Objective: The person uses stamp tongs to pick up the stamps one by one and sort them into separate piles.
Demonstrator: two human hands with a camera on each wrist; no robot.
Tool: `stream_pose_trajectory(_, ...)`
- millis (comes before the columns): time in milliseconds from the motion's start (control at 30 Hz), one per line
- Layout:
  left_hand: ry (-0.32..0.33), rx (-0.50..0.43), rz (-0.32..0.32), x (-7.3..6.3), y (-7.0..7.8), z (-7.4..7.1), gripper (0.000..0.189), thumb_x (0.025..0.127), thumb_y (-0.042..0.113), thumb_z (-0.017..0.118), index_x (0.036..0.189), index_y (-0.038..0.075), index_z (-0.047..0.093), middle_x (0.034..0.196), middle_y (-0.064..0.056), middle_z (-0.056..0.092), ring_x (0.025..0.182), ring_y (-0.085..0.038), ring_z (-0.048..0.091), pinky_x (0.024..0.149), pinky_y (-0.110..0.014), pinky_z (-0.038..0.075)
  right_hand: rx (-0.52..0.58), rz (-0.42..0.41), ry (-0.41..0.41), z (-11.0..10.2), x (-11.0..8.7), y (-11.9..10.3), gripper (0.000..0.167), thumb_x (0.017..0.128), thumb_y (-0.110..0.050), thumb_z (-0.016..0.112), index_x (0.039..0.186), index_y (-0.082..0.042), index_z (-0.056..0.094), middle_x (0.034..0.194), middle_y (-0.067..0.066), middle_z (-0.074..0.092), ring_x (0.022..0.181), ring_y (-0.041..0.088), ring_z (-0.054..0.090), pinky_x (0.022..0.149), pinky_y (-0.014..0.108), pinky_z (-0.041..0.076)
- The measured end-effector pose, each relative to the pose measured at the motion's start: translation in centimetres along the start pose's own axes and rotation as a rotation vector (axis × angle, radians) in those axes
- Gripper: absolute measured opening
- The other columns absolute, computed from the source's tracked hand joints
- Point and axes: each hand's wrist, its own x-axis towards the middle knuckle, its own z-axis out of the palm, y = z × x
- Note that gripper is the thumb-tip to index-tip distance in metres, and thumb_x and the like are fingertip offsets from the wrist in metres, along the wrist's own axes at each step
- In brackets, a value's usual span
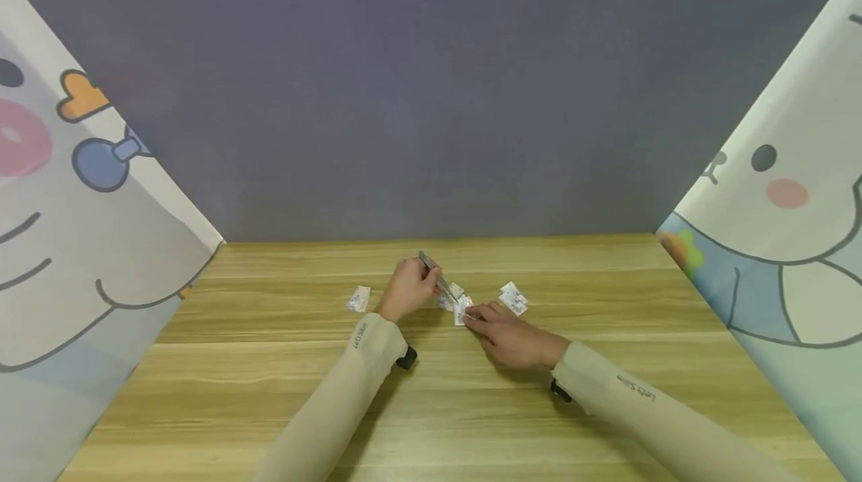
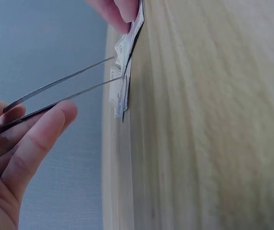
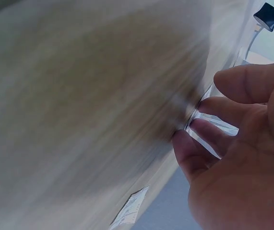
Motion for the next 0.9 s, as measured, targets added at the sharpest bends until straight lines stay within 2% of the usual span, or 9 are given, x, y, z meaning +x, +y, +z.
stream_pose_trajectory(200,-0.005,0.005,-0.009,0.03,0.06,-0.11,0.025,0.1,0.014,0.049,0.107,-0.004,0.065,0.077,-0.008,0.068,0.068,-0.023,0.068,0.051,-0.027,0.053,-0.017,-0.014,0.006,0.0,0.02,-0.11,0.045,0.098,-0.008,0.047,0.141,0.003,0.041,0.142,0.016,0.038,0.122,0.028,0.038,0.102,0.046,0.036)
stream_pose_trajectory(400,0.002,-0.021,-0.005,-0.14,0.36,-0.24,0.021,0.1,0.014,0.05,0.103,0.0,0.066,0.08,-0.009,0.069,0.069,-0.024,0.069,0.057,-0.024,0.055,-0.008,-0.009,-0.011,-0.07,-0.14,-0.12,0.046,0.098,-0.011,0.047,0.142,0.001,0.039,0.145,0.015,0.036,0.125,0.028,0.037,0.103,0.046,0.034)
stream_pose_trajectory(700,-0.016,-0.063,0.012,-0.01,0.61,-0.46,0.025,0.1,0.013,0.05,0.106,-0.007,0.064,0.084,-0.013,0.069,0.072,-0.027,0.069,0.059,-0.023,0.056,-0.002,-0.02,0.01,-0.17,-0.24,-0.19,0.047,0.097,-0.008,0.049,0.141,0.003,0.04,0.143,0.016,0.037,0.125,0.031,0.037,0.103,0.048,0.034)
stream_pose_trajectory(900,-0.025,-0.093,0.013,-0.06,0.76,-0.57,0.024,0.1,0.012,0.05,0.105,-0.007,0.064,0.084,-0.014,0.068,0.073,-0.029,0.069,0.059,-0.024,0.056,0.014,-0.015,-0.003,-0.27,-0.25,-0.28,0.047,0.097,-0.009,0.048,0.142,0.003,0.039,0.144,0.017,0.036,0.127,0.031,0.035,0.103,0.048,0.034)
